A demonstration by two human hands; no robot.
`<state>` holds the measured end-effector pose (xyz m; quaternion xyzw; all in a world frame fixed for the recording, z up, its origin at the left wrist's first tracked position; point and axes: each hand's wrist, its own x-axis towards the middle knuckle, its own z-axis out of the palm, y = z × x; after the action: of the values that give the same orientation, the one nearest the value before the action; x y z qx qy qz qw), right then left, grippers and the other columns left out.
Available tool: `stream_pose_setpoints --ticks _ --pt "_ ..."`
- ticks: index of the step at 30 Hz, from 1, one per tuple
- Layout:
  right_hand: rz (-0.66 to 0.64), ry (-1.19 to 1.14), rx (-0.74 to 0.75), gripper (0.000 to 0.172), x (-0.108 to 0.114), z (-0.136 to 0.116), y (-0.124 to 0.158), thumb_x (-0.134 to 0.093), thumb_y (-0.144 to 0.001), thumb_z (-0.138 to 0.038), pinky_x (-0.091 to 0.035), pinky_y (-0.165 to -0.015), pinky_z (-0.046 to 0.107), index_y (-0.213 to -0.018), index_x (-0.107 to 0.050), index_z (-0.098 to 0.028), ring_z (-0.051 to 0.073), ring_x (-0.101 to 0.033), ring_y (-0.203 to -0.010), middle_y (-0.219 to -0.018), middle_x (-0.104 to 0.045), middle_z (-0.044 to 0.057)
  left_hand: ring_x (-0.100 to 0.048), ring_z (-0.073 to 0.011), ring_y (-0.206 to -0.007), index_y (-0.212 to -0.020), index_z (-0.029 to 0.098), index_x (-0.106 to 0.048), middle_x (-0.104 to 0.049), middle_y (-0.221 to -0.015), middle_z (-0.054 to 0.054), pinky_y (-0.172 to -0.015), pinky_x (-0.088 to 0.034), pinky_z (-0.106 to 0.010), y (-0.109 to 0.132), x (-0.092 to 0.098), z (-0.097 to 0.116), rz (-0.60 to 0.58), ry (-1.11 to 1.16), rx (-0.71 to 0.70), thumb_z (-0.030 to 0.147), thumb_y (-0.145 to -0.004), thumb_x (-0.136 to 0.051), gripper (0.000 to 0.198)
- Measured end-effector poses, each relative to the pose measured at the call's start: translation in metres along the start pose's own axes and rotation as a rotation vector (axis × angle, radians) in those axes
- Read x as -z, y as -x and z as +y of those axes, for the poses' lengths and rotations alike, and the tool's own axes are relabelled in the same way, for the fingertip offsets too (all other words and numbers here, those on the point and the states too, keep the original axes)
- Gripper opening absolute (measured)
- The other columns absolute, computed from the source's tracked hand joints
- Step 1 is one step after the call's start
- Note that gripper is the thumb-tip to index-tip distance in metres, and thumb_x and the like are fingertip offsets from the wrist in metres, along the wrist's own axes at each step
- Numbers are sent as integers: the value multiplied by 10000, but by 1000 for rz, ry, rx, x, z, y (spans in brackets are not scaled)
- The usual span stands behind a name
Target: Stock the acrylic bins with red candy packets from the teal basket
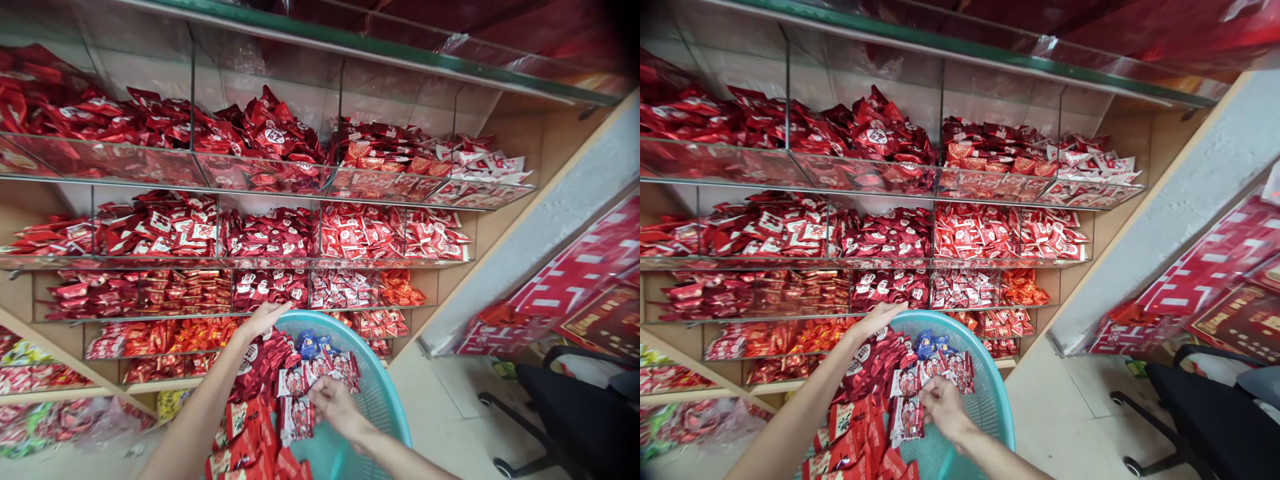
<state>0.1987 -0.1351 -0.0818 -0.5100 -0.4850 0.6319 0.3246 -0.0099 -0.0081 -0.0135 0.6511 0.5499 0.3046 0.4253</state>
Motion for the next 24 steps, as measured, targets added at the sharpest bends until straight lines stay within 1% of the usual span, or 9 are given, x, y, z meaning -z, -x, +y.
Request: stream_pose_setpoints --ticks 4,7,9,12,15,17,20,22,24 --pt "-22 4 -4 466 -3 4 -3 -618 -559 -605 -387 -444 222 -650 -457 -177 77 -468 -437 -518 -482 -59 -445 -152 -592 -612 164 -569 -505 -557 22 -572 -304 -254 0 0 2 4 -16 9 659 -641 -440 512" --pt "-43 37 -13 471 -4 7 -5 -614 -555 -611 -389 -441 227 -648 -460 -176 84 -475 -430 -506 -489 -54 -444 -153 -590 -588 167 -557 -503 -551 21 -570 -304 -254 0 1 3 4 -21 3 656 -640 -442 505" --pt "-56 33 -22 464 -5 8 -5 -609 -564 -608 -392 -448 228 -661 -459 -179 99 -507 -452 -523 -507 -48 -445 -154 -590 -582 167 -559 -509 -552 19 -570 -305 -255 0 1 4 4 -24 -1 650 -645 -441 501" --pt "-40 115 11 414 -3 9 -5 -559 -638 -586 -384 -458 222 -690 -467 -185 126 -556 -508 -555 -550 -26 -454 -160 -597 -599 163 -580 -529 -561 12 -572 -308 -255 0 1 5 10 -27 3 649 -653 -433 510" --pt "28 347 133 340 3 4 -2 -477 -744 -520 -374 -477 218 -664 -503 -190 128 -561 -511 -540 -575 -11 -462 -160 -599 -625 160 -603 -539 -565 14 -578 -313 -253 0 0 4 10 -20 0 655 -655 -426 527" --pt "55 462 196 348 11 -7 -1 -427 -789 -494 -367 -481 219 -632 -512 -196 125 -555 -483 -521 -586 -7 -462 -157 -594 -632 157 -610 -535 -559 16 -582 -315 -253 0 0 3 6 -11 -2 662 -652 -423 538" --pt "99 554 271 389 29 -35 -8 -362 -824 -490 -356 -475 222 -609 -507 -200 127 -545 -449 -506 -599 -1 -459 -155 -595 -637 151 -607 -527 -558 16 -586 -320 -252 -2 -1 2 -5 -3 11 665 -652 -424 546" --pt "187 624 342 394 43 -57 -21 -343 -836 -473 -353 -487 223 -612 -514 -198 128 -544 -460 -521 -608 3 -454 -150 -593 -631 150 -595 -520 -562 18 -587 -321 -248 -3 -1 2 -8 -1 19 661 -661 -420 541" --pt "311 718 385 367 57 -79 -41 -346 -842 -434 -354 -510 220 -640 -541 -196 128 -551 -498 -562 -622 6 -452 -147 -594 -624 153 -584 -518 -569 22 -589 -321 -244 -2 0 3 -6 2 15 655 -672 -414 532"
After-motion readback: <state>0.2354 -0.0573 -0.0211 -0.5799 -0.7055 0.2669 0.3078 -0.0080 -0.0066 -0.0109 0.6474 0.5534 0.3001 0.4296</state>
